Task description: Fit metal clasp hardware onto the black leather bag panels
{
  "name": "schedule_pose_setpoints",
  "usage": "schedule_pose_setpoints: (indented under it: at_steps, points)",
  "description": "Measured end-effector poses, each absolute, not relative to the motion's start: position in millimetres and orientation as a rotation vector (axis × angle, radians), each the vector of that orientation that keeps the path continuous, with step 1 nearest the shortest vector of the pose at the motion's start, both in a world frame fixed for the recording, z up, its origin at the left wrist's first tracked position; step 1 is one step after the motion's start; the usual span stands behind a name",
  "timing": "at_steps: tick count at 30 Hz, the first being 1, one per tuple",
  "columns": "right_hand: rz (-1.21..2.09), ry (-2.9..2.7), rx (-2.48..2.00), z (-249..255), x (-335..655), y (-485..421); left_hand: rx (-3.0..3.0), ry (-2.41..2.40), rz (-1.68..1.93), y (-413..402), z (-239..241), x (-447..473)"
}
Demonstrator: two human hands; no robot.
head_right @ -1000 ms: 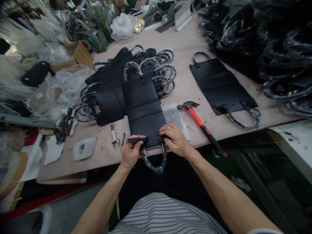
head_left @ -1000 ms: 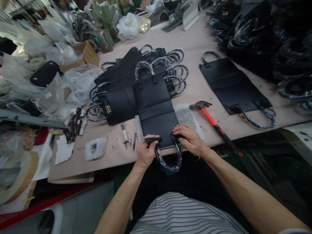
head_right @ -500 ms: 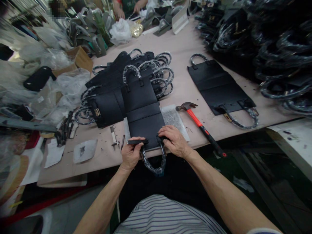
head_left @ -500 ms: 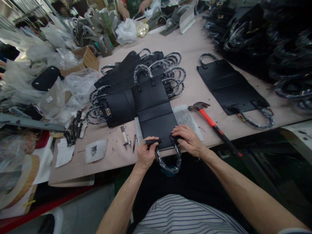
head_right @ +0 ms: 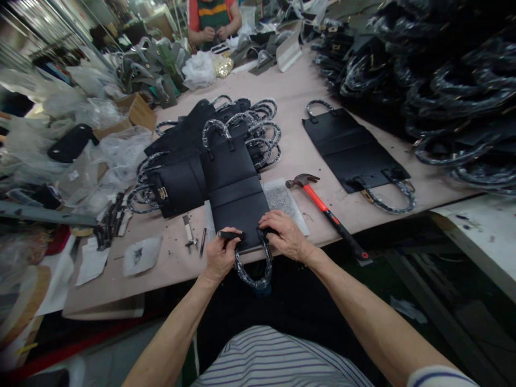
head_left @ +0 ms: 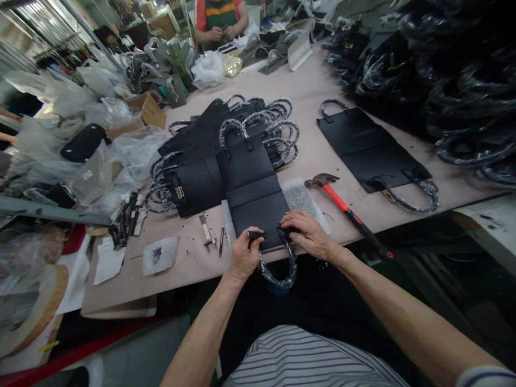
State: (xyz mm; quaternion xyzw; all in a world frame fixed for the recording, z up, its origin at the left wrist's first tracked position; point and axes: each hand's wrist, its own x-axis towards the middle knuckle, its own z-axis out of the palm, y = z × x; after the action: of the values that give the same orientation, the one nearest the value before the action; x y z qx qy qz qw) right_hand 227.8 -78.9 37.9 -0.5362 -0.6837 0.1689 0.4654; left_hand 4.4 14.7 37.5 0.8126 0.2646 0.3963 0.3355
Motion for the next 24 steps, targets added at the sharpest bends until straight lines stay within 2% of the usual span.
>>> schedule_pose_setpoints:
  at_steps: [5, 17, 20, 24]
  points:
    - [0.42, -1.691, -1.298, 37, 229, -79, 2.159, 0.688, 1.13, 11, 32, 4]
    - [0.378, -1.661, -1.369, 40, 228, -80, 2.148, 0.705, 0.965, 15, 39, 11]
    - [0.202, -1.572, -1.571, 47, 238, -86, 2.14, 0.695, 0.966, 15, 38, 14]
    - [-0.171, -1.403, -2.054, 49, 271, -109, 2.108, 0.704, 0.978, 15, 34, 14]
